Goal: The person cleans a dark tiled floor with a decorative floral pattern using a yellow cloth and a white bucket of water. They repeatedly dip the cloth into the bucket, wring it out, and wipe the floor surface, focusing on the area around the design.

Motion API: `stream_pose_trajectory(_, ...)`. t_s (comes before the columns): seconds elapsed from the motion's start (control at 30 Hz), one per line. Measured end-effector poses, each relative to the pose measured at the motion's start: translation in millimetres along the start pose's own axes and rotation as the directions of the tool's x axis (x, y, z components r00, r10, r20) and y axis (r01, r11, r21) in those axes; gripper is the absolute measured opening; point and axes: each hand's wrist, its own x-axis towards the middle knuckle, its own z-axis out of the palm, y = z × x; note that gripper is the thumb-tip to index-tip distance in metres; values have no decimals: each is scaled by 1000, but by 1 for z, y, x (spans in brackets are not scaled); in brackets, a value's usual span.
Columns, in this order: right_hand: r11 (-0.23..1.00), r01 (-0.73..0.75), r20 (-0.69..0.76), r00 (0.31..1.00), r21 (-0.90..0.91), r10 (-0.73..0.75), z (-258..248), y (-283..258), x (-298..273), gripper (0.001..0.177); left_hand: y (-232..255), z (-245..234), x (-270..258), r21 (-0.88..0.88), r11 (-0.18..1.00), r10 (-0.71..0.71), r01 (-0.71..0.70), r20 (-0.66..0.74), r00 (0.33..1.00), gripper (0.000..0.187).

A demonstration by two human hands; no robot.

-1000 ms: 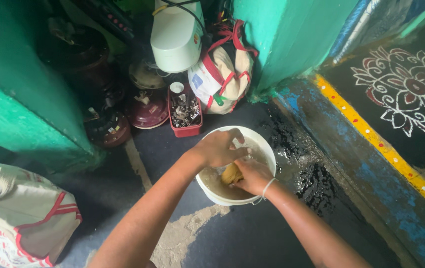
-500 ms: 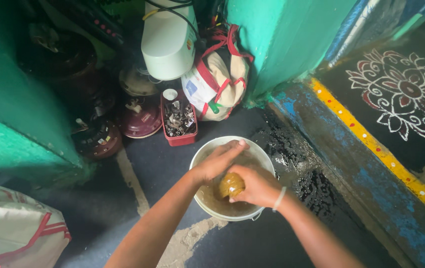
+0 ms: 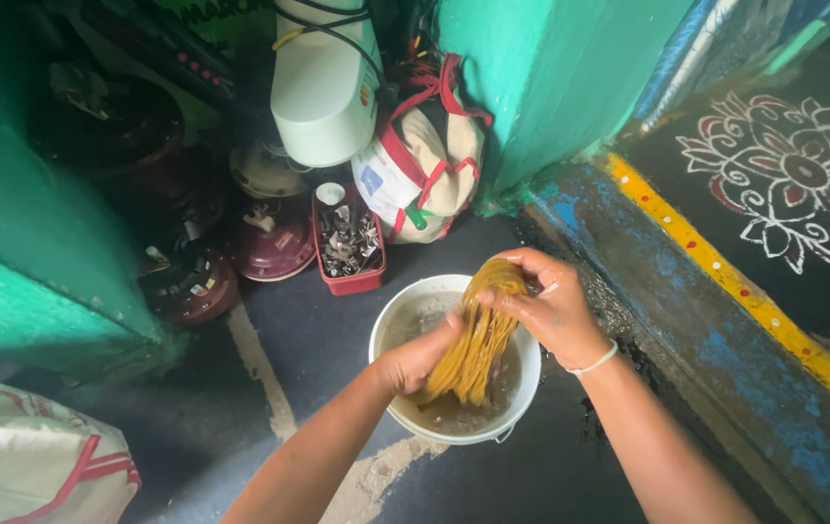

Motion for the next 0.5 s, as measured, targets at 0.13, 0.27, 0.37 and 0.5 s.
stream_pose_trajectory(0.13,967,-99,-149,987,-233,65,6,16,5,29,2,28,-6,454,891,73,26,-199,977,61)
stream_pose_trajectory(0.27,749,-281,-259,954,-600,151,15,26,7,43,15,64,-12,758,514,12,401,-474,881,48)
stream_pose_trajectory(0.37,582,-334,-262,943,-741,206,20,34,8,50,18,80,-9,783,173,-14,597,-604,797,44)
stream_pose_trajectory(0.5,452,-328,-242,941,-829,237,28,54,13,42,14,84,-6,817,-129,4,562,-566,824,37)
